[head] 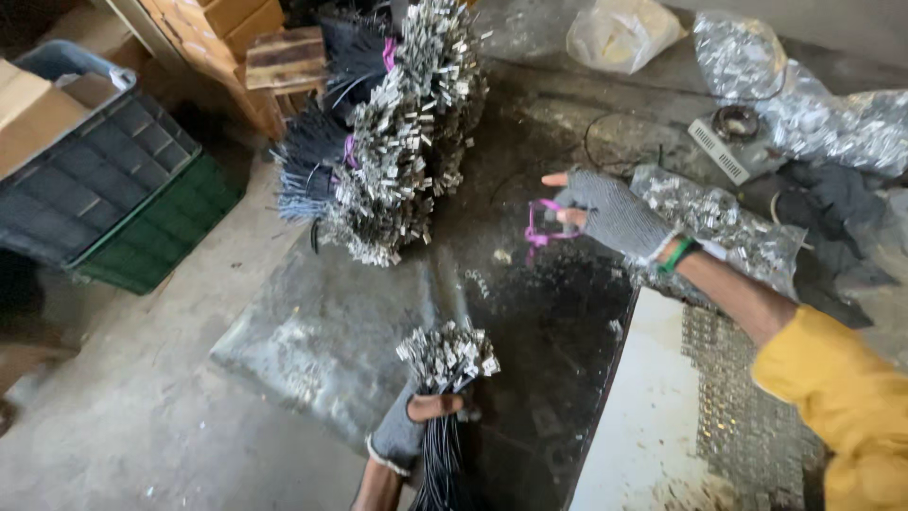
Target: The person handles a bundle of black wire strands with metal ferrules, sets it aside, then takes small metal ferrules from a plastic bag and places them one at a time into neat rows on a board on the workbench, building up an arranged grid of ferrules.
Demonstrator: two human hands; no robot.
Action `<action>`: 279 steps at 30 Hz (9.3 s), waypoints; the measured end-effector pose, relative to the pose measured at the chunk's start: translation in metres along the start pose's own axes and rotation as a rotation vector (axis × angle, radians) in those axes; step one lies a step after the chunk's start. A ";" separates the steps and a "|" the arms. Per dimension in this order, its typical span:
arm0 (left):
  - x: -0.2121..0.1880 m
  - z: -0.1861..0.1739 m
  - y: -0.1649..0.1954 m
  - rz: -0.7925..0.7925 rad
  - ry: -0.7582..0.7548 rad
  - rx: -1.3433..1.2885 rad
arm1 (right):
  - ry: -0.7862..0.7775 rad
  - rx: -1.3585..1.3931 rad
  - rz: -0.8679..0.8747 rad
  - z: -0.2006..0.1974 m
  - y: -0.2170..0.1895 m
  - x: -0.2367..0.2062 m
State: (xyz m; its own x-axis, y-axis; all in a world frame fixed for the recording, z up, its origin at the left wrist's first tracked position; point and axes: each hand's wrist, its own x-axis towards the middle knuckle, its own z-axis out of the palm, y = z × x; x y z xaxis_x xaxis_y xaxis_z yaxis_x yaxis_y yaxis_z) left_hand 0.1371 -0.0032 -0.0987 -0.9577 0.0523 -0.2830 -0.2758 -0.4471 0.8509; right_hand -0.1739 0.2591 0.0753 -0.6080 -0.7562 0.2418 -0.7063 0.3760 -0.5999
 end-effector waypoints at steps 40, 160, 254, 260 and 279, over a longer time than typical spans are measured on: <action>0.011 0.116 0.072 0.191 0.157 1.573 | -0.085 -0.196 0.314 0.120 -0.162 -0.216; -0.057 0.086 0.024 0.725 0.384 0.815 | -0.081 -0.001 0.084 0.171 -0.132 -0.075; -0.001 0.025 0.112 -0.205 -0.126 0.827 | -0.023 -0.191 0.102 0.166 -0.173 -0.099; 0.037 -0.012 0.105 0.770 -0.857 1.491 | 0.119 -0.373 -0.131 0.165 -0.205 -0.113; -0.021 0.014 0.081 -0.093 -0.165 0.389 | 0.105 -0.367 -0.265 0.148 -0.174 -0.076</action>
State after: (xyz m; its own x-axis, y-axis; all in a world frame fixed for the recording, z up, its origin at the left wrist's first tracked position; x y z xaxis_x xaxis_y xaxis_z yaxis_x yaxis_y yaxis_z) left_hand 0.1333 -0.0277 -0.0172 -0.9188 0.2331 -0.3187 -0.3418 -0.0657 0.9375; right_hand 0.0487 0.1726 0.0484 -0.4095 -0.8005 0.4377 -0.9123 0.3562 -0.2021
